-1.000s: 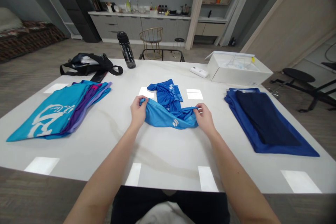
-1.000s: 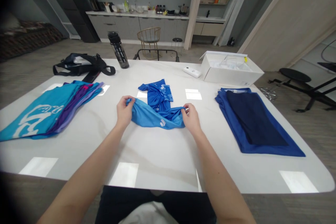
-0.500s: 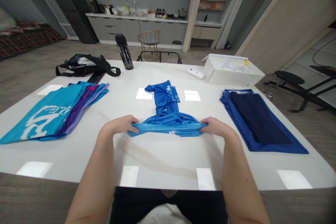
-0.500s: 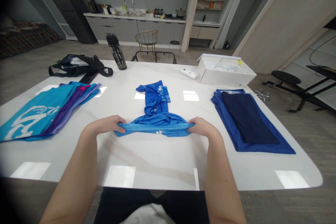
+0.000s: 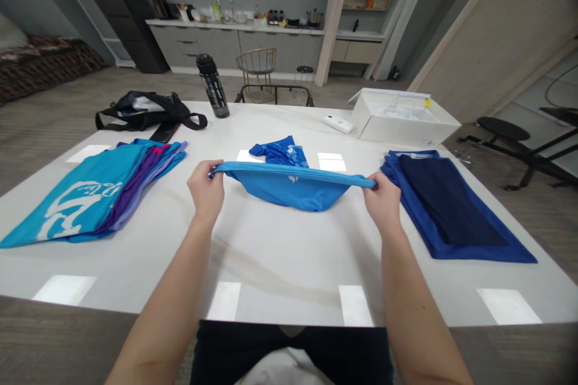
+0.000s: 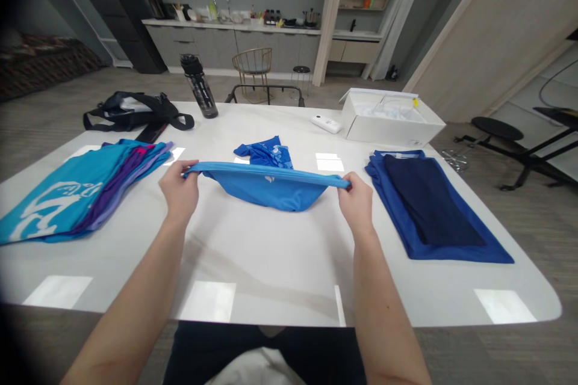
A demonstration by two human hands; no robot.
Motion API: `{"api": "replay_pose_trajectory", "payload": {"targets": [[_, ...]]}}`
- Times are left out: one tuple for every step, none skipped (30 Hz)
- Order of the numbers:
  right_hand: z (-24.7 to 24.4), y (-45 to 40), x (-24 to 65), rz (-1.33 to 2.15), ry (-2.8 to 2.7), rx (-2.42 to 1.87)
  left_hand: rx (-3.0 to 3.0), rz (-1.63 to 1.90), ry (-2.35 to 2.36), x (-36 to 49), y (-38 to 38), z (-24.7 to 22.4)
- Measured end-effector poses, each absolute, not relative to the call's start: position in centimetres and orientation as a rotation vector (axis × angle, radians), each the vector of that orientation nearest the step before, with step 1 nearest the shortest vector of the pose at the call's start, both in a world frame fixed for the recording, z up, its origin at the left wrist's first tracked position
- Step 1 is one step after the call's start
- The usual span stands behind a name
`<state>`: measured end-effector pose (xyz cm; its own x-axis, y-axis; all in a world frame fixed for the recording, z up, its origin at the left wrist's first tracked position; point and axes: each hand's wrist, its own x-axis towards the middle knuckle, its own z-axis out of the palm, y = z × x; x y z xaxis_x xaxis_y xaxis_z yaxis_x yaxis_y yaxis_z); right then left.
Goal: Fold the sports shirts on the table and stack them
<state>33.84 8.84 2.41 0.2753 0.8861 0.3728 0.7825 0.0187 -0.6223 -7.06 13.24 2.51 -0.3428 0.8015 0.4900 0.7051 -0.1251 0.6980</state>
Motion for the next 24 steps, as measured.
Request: {"api": "replay_pose_trajectory", "payload": {"targets": [[2.8, 8.7, 33.7, 0.097, -1.429, -1.696, 1.738, 1.557, 2.005, -7.3, 13.1, 2.8], [3.2, 8.5, 33.7, 0.099, -1.395, -1.618, 1.755, 1.576, 1.967, -7.7, 12.9, 3.1], [3.6, 8.3, 33.9, 0.193, -1.425, -1.552, 1.79, 1.511, 1.888, -8.3, 12.7, 3.5], [4.0, 8.0, 34.4, 0.371, -1.5, -1.508, 1.83, 1.352, 1.772, -8.9, 12.4, 3.9], [4.4, 7.7, 35.0, 0.622, -1.603, -1.485, 1.856, 1.11, 1.632, -9.7, 12.1, 4.3], [4.7, 7.3, 35.7, 0.917, -1.708, -1.471, 1.852, 0.82, 1.487, -10.4, 11.7, 4.7], [4.9, 6.9, 36.5, 1.21, -1.792, -1.456, 1.815, 0.533, 1.356, -11.1, 11.3, 5.0], [5.1, 6.6, 37.2, 1.459, -1.841, -1.44, 1.76, 0.292, 1.254, -11.7, 10.9, 5.2], [5.2, 6.3, 37.9, 1.636, -1.861, -1.425, 1.707, 0.117, 1.187, -12.1, 10.6, 5.3], [5.2, 6.2, 38.4, 1.733, -1.859, -1.417, 1.669, 0.017, 1.153, -12.3, 10.4, 5.4], [5.0, 6.1, 38.8, 1.762, -1.842, -1.421, 1.656, -0.008, 1.147, -12.2, 10.2, 5.3], [4.7, 6.2, 38.8, 1.742, -1.819, -1.44, 1.664, 0.031, 1.16, -11.9, 10.2, 5.2], [4.2, 6.5, 38.7, 1.692, -1.801, -1.474, 1.69, 0.113, 1.192, -11.5, 10.3, 4.8], [3.6, 6.8, 38.3, 1.62, -1.789, -1.525, 1.728, 0.215, 1.239, -10.9, 10.5, 4.4], [2.9, 7.3, 37.8, 1.53, -1.783, -1.587, 1.776, 0.315, 1.3, -10.2, 10.7, 3.8], [2.2, 7.7, 37.1, 1.436, -1.787, -1.66, 1.83, 0.398, 1.372, -9.5, 11.0, 3.1], [1.4, 8.1, 36.3, 1.339, -1.803, -1.742, 1.885, 0.451, 1.456, -8.9, 11.2, 2.4], [0.7, 8.4, 35.6, 1.247, -1.832, -1.829, 1.933, 0.469, 1.549, -8.4, 11.3, 1.6], [0.2, 8.7, 34.8, 1.169, -1.87, -1.915, 1.965, 0.453, 1.643, -8.0, 11.4, 0.9], [-0.3, 8.8, 34.2, 1.108, -1.916, -1.99, 1.975, 0.4, 1.722, -7.8, 11.4, 0.3], [-0.6, 8.8, 33.6, 1.063, -1.966, -2.045, 1.963, 0.323, 1.775, -7.7, 11.4, -0.1], [-0.7, 8.7, 33.2, 1.045, -2.02, -2.075, 1.937, 0.234, 1.8, -7.8, 11.3, -0.3], [-0.7, 8.6, 33.0, 1.055, -2.071, -2.078, 1.906, 0.147, 1.797, -8.0, 11.2, -0.4], [-0.5, 8.4, 33.0, 1.097, -2.114, -2.057, 1.878, 0.077, 1.774, -8.3, 11.1, -0.3]]}}
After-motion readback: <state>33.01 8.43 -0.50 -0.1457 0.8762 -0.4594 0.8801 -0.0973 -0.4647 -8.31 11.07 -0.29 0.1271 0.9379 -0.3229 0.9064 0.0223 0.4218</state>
